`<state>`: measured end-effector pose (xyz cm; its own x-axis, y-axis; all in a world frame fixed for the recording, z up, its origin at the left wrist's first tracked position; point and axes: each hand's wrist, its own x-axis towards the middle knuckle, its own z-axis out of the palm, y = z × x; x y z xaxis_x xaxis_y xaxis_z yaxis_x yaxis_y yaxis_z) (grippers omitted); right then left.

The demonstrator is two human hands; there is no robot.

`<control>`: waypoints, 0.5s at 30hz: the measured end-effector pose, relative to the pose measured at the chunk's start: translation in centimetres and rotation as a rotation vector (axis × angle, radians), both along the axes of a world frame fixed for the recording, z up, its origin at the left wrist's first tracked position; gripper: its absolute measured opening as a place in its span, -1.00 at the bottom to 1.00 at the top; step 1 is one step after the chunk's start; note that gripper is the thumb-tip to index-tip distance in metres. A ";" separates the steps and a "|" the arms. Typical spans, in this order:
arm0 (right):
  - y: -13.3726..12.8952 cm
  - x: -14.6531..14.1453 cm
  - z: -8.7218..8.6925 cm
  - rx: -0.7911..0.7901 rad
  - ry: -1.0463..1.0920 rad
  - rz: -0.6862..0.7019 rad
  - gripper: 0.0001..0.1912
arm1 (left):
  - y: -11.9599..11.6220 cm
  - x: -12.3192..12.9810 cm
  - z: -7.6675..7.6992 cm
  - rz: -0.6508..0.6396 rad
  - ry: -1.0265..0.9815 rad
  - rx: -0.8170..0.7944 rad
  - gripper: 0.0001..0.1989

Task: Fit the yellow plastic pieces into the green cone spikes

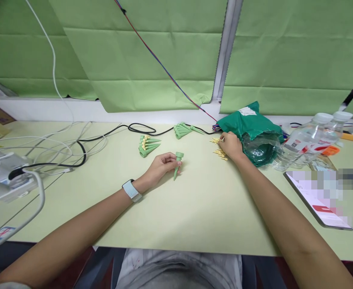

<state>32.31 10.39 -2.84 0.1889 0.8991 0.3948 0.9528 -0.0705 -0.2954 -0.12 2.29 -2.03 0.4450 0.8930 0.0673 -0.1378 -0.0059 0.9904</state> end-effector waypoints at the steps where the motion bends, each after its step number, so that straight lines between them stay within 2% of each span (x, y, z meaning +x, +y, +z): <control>1: -0.3 -0.6 0.3 0.022 0.014 0.007 -0.78 | 0.0 0.0 0.0 0.002 0.008 0.001 -0.69; 3: -1.4 -2.5 1.1 0.072 0.104 0.087 -0.82 | -0.1 0.1 0.1 0.008 0.012 0.000 -0.69; 5: -3.1 -5.3 1.8 0.065 0.316 0.295 -0.80 | -0.1 0.1 0.1 0.014 -0.018 -0.013 -0.69; 6: -4.1 -6.9 2.1 -0.015 0.472 0.430 -0.78 | 0.0 0.1 0.1 0.018 -0.041 -0.020 -0.70; 8: -6.5 -10.2 2.2 -0.269 0.756 0.657 -0.66 | 0.1 0.0 0.2 0.045 -0.091 -0.020 -0.73; 9: -7.6 -11.7 2.1 -0.361 0.844 0.727 -0.63 | 0.2 -0.1 0.2 0.062 -0.111 -0.013 -0.75; 10: -8.6 -13.0 1.9 -0.387 0.904 0.776 -0.63 | 0.3 -0.2 0.2 0.076 -0.123 -0.003 -0.76; 13: -10.4 -15.6 1.0 -0.263 0.936 0.749 -0.69 | 0.4 -0.4 0.2 0.094 -0.118 0.018 -0.76; 15: -10.2 -16.0 0.4 -0.161 0.855 0.692 -0.79 | 0.4 -0.4 0.2 0.097 -0.098 0.033 -0.76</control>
